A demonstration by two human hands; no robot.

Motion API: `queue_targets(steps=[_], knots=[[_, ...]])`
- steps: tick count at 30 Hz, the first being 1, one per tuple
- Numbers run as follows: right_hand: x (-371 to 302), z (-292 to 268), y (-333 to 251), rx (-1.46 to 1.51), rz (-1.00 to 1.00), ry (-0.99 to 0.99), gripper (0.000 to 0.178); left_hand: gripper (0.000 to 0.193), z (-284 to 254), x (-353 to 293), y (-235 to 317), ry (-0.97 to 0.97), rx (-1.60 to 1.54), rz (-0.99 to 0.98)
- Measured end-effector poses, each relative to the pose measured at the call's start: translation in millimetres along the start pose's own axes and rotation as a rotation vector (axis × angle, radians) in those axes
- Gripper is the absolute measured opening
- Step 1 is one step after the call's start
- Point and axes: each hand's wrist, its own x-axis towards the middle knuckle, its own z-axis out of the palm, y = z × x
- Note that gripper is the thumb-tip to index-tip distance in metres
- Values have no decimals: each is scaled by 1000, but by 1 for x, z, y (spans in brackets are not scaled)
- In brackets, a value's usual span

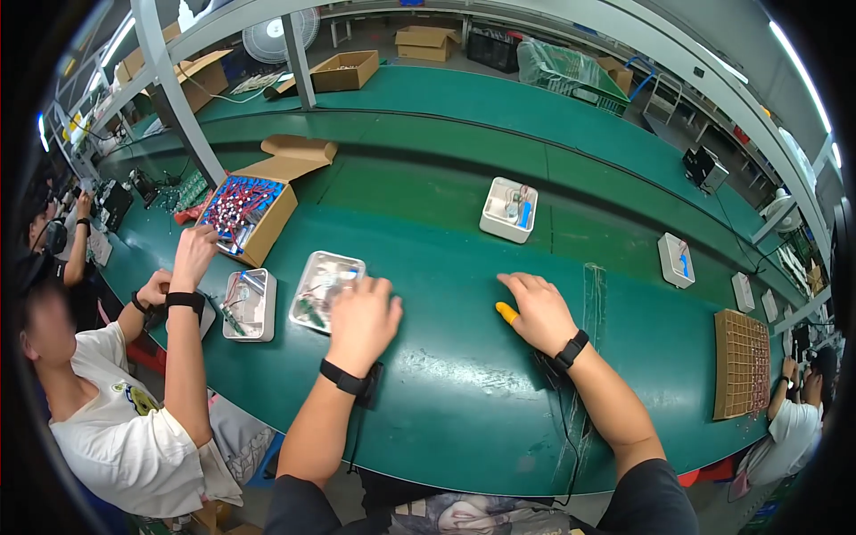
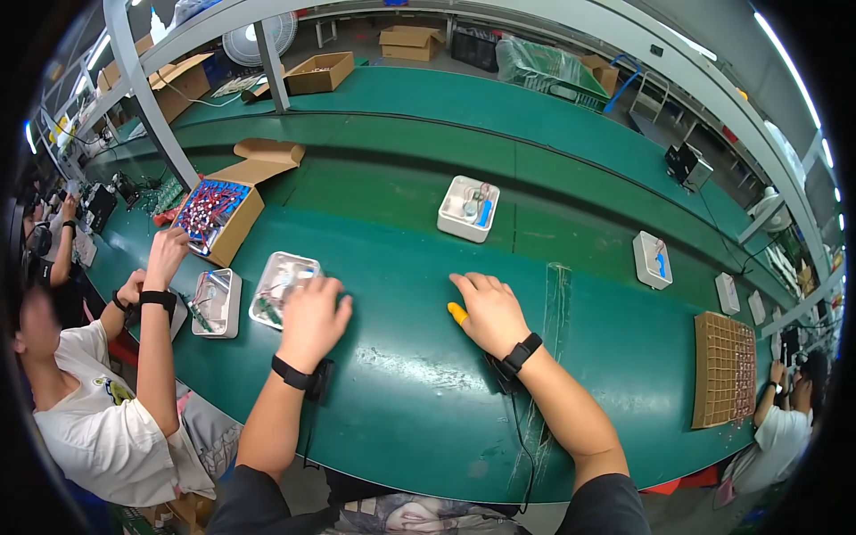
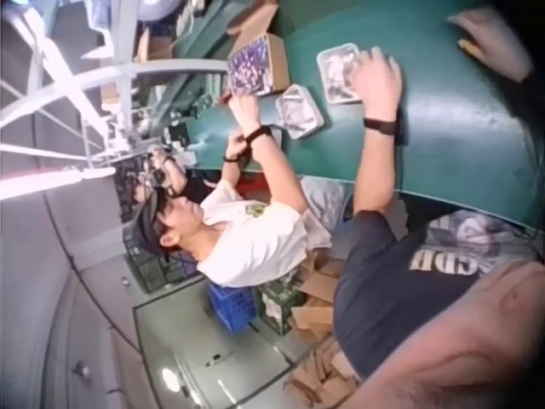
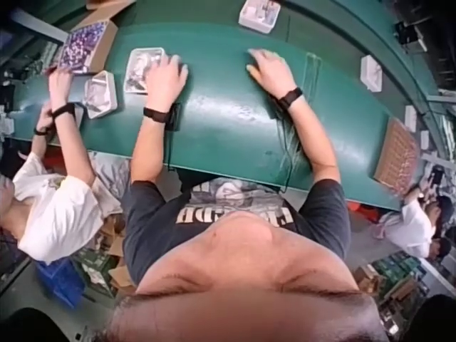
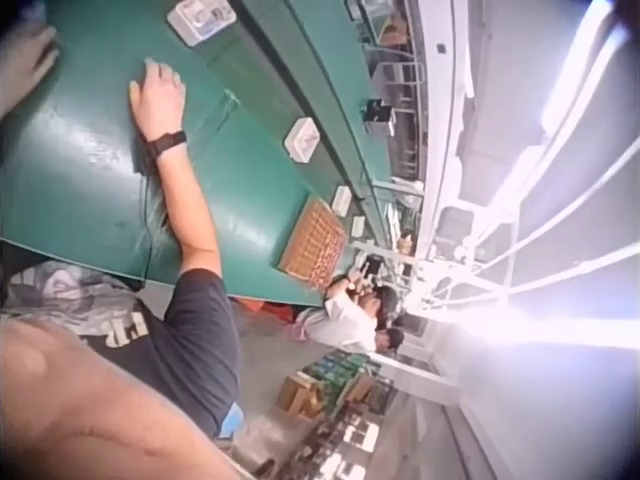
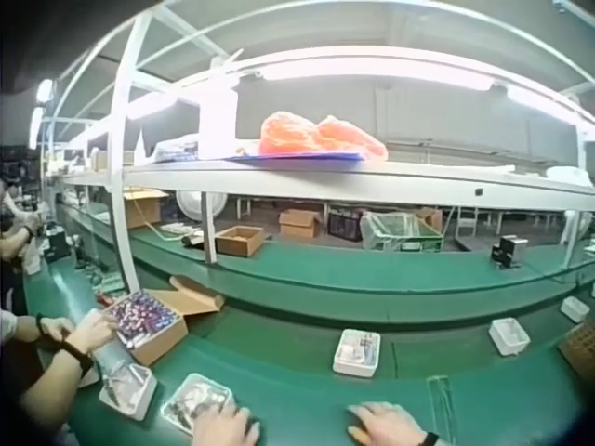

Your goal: Assembling and inspecting electronic components and PCBs on a production line.

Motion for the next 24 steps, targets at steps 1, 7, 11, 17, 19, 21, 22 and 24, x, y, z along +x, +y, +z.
queue_targets(steps=[1,7,11,17,19,21,22,24], knots=[[1,1,0,5,-4,2,44,22,2,-3,6,1,6,-3],[7,-7,-14,430,-79,-177,42,16,10,-18,39,-46,-332,521],[7,-10,-20,516,5,-261,41,12,12,-20,46,-50,-632,833],[3,-17,-27,370,15,-163,42,15,-11,0,30,306,-264,185],[0,-21,-33,231,-190,-111,39,16,-11,-3,30,218,-277,187],[-3,-21,-37,162,-293,-85,37,20,-10,-6,32,44,-313,199],[-4,-19,-39,146,-282,-98,36,20,-12,-7,33,43,-313,196],[-5,-16,-42,113,-255,-122,35,23,-14,-8,36,-9,-378,230]])
